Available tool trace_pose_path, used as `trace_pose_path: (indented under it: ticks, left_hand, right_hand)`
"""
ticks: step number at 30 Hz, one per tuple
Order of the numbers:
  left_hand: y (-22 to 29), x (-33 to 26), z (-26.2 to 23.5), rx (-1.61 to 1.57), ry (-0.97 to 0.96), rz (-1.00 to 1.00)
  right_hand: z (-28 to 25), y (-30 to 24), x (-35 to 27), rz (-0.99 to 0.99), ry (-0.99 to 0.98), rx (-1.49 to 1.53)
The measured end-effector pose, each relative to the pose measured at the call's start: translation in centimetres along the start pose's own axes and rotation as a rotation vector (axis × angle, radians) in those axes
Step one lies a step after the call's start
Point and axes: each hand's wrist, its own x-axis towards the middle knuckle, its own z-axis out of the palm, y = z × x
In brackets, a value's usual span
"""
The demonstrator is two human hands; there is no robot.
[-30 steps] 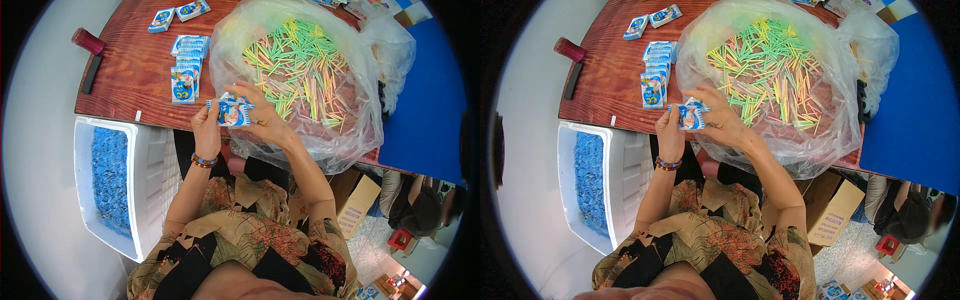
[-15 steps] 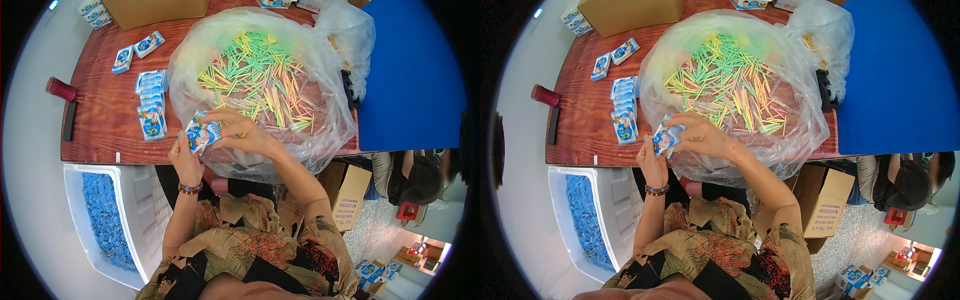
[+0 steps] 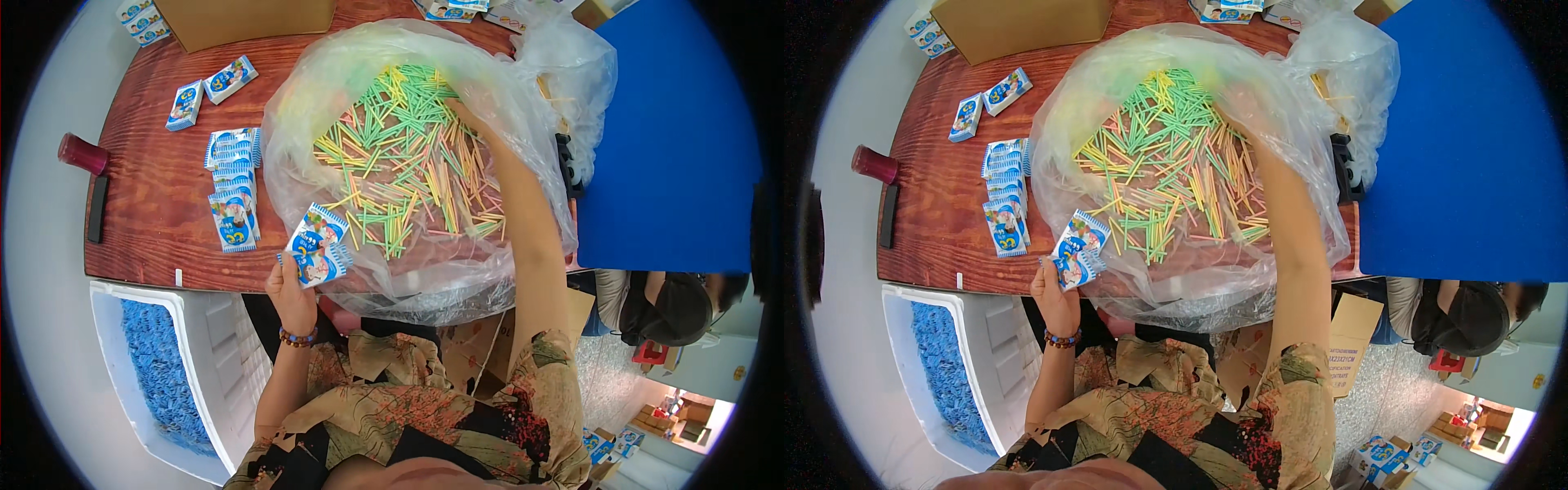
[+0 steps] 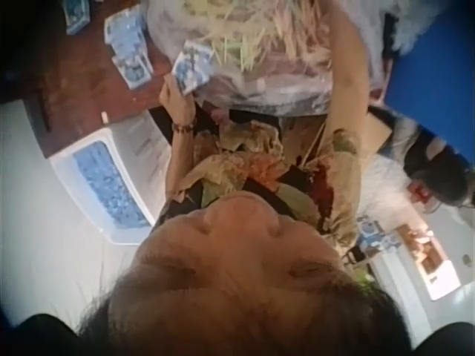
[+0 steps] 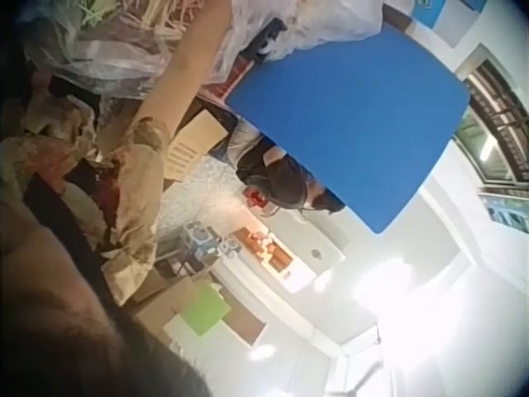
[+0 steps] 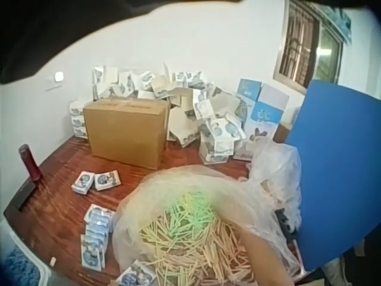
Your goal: Manually packaging small colored plastic sticks into branded blue packets and sorting them into a bin.
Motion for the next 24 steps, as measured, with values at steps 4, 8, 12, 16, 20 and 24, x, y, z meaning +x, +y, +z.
trace_pose_path:
  ticks: [4, 8, 12, 16, 20, 24]
  left_hand:
    - [0.0, 0.2, 0.8, -0.005, -0.036, -0.03]
    - [0.1, 0.0, 0.1, -0.031, -0.007, -0.023]
    - [0.2, 0.1, 0.2, -0.031, -0.013, -0.024]
    - [0.2, 0.1, 0.3, -0.034, -0.056, -0.046]
    - [0.2, 0.3, 0.3, -0.031, -0.048, -0.041]
    - [0.3, 0.1, 0.3, -0.009, -0.025, -0.044]
  right_hand:
    - [1.9, 4.2, 2.7, -0.052, -0.193, -0.086]
    - [0.0, 1.5, 4.0, -0.125, -0.348, 0.103]
    - [-0.3, 0.6, 3.8, -0.139, -0.391, 0.001]
    - [1.7, 2.3, 3.6, -0.242, -0.306, -0.187]
    - [1.9, 1.8, 3.1, -0.241, -0.177, -0.001]
    - [-0.2, -0.3, 3.3, -0.253, -0.305, -0.166]
